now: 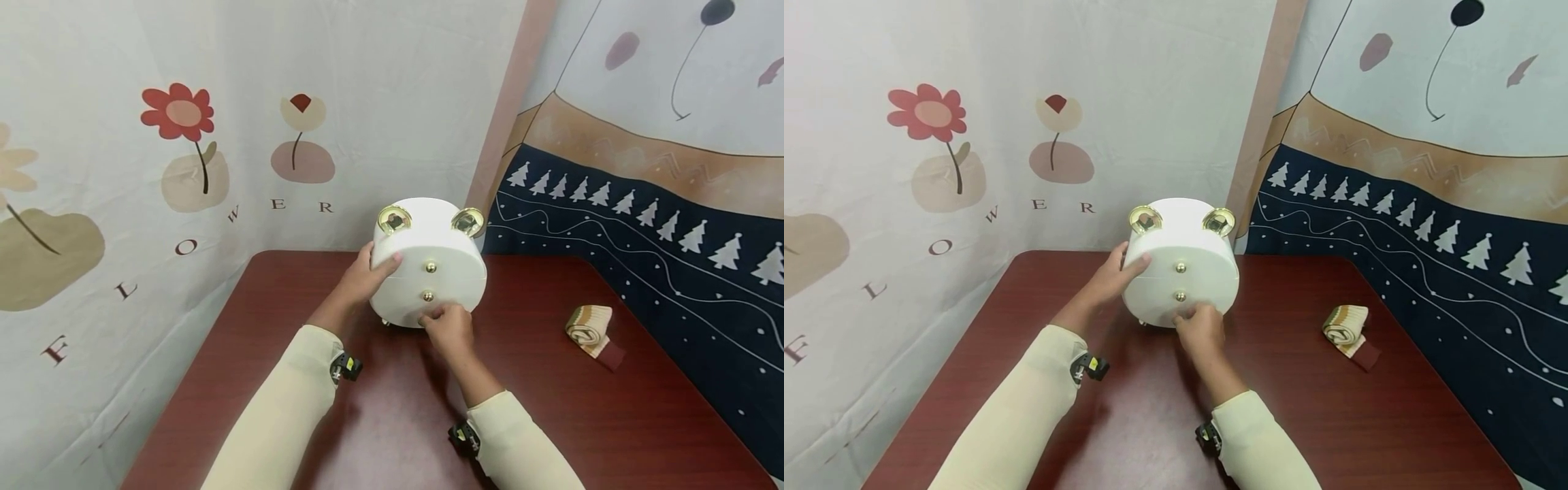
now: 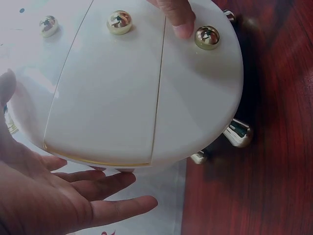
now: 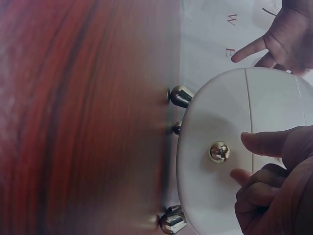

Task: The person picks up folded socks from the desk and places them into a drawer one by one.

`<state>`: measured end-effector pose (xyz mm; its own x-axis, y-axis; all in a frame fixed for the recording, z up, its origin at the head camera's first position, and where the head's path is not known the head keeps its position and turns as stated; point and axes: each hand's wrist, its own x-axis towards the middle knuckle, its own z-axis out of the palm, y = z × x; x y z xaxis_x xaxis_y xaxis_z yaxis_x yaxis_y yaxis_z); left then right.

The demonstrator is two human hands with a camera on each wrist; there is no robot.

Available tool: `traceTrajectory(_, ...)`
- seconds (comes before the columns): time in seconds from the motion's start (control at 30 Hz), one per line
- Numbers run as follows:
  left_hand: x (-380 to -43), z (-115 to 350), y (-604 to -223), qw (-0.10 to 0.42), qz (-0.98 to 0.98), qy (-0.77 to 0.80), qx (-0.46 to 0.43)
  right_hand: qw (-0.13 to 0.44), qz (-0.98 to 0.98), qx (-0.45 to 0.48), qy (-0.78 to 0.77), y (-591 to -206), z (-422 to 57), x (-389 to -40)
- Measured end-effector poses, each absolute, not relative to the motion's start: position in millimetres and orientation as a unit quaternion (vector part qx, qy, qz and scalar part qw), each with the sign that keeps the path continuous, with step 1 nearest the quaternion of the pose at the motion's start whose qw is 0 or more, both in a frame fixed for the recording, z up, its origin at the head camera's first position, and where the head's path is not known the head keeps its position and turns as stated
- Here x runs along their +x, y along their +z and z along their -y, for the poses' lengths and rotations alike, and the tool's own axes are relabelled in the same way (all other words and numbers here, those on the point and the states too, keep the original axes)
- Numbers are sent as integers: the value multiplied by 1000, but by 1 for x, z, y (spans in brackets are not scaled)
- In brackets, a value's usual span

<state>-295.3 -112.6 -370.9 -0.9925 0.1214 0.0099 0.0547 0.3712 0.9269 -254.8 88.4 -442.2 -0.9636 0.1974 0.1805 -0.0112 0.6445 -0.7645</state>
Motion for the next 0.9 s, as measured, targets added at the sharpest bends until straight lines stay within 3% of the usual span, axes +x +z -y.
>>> traceTrajectory(0.27, -298, 110, -374, 26, -830, 554, 55, 78, 909, -68, 405, -448, -85, -258)
traceTrajectory(0.9, -300, 107, -369, 45, -796, 604, -7, 68, 916, -81, 387, -464, -86, -267)
